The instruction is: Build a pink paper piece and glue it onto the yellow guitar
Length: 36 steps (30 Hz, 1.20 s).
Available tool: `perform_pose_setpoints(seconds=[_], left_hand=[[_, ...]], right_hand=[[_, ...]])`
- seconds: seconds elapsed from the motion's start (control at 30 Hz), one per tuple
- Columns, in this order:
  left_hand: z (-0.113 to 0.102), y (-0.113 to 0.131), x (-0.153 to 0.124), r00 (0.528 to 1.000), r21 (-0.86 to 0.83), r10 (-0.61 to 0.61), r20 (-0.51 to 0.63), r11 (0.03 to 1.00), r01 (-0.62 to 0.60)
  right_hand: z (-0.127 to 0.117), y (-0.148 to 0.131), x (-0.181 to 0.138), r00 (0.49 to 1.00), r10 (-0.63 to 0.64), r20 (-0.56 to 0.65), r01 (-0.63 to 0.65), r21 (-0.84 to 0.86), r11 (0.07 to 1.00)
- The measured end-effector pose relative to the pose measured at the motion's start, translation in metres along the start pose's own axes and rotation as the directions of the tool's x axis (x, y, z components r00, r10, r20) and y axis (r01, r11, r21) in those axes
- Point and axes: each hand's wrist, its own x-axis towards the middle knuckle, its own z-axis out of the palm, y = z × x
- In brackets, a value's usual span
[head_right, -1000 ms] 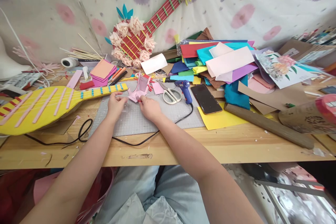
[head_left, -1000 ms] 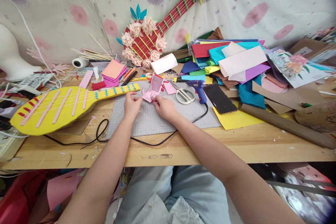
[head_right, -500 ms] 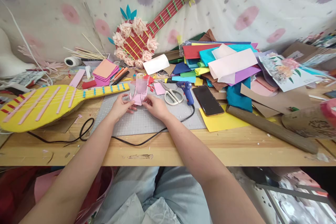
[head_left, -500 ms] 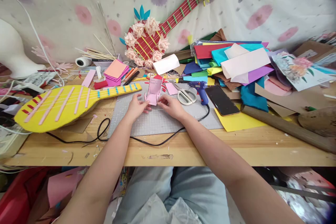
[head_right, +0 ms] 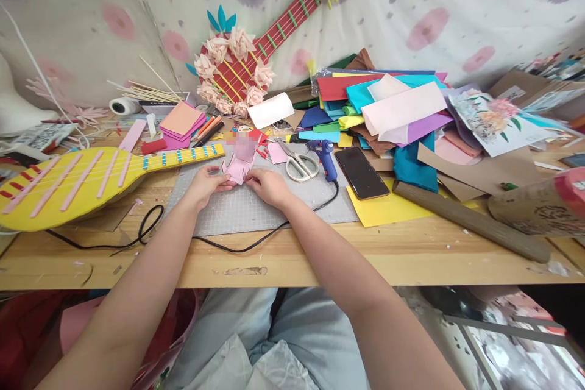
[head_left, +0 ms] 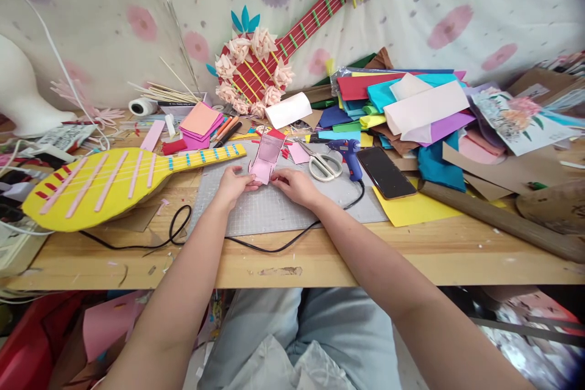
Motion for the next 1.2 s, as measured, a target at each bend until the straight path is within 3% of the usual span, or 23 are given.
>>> perform_pose_setpoints(seconds=[0.43, 0.5, 0.57, 0.63, 0.7, 0.77, 0.8, 0.9, 0.97, 1.2], left_hand=[[-0.002, 0.000, 0.004, 1.000, 0.004, -0.002, -0.011, 1.000, 0.003], [-0.003, -0.001, 0.005, 1.000, 0.102, 0.017, -0.025, 0.995, -0.014], [-0.006, -0.004, 0.005, 0.992, 0.302, 0.102, -0.077, 0.950, -0.074], [-0.008, -0.006, 0.002, 0.938, 0.534, 0.309, -0.159, 0.826, -0.182], [-0.008, -0.008, -0.005, 0.795, 0.698, 0.572, -0.201, 0.653, -0.294], [-0.005, -0.010, -0.014, 0.660, 0.774, 0.736, -0.147, 0.501, -0.386], [-0.002, -0.011, -0.018, 0.646, 0.795, 0.759, -0.077, 0.438, -0.420], [0.009, -0.015, -0.025, 0.713, 0.845, 0.686, 0.141, 0.292, -0.448], [0.015, -0.018, -0.025, 0.748, 0.875, 0.632, 0.204, 0.225, -0.429], [0.020, -0.021, -0.019, 0.787, 0.909, 0.593, 0.173, 0.212, -0.359]], right_hand=[[-0.016, 0.008, -0.003, 0.972, -0.128, 0.196, 0.101, 0.142, 0.985], [-0.018, 0.007, -0.004, 0.967, -0.122, 0.225, 0.096, 0.126, 0.987], [-0.019, 0.005, -0.005, 0.968, -0.086, 0.237, 0.063, 0.102, 0.993], [-0.017, 0.003, -0.005, 0.974, -0.033, 0.224, 0.017, 0.072, 0.997], [-0.013, 0.001, -0.004, 0.982, 0.012, 0.186, -0.018, 0.028, 0.999], [-0.009, -0.001, -0.003, 0.989, 0.027, 0.143, -0.023, -0.027, 0.999], [-0.007, -0.002, -0.003, 0.992, 0.023, 0.123, -0.016, -0.053, 0.998], [-0.002, -0.003, -0.002, 0.996, 0.002, 0.084, 0.008, -0.114, 0.993], [0.000, -0.004, -0.003, 0.998, -0.016, 0.069, 0.024, -0.130, 0.991], [-0.003, -0.006, -0.004, 0.997, -0.041, 0.058, 0.051, -0.189, 0.981]])
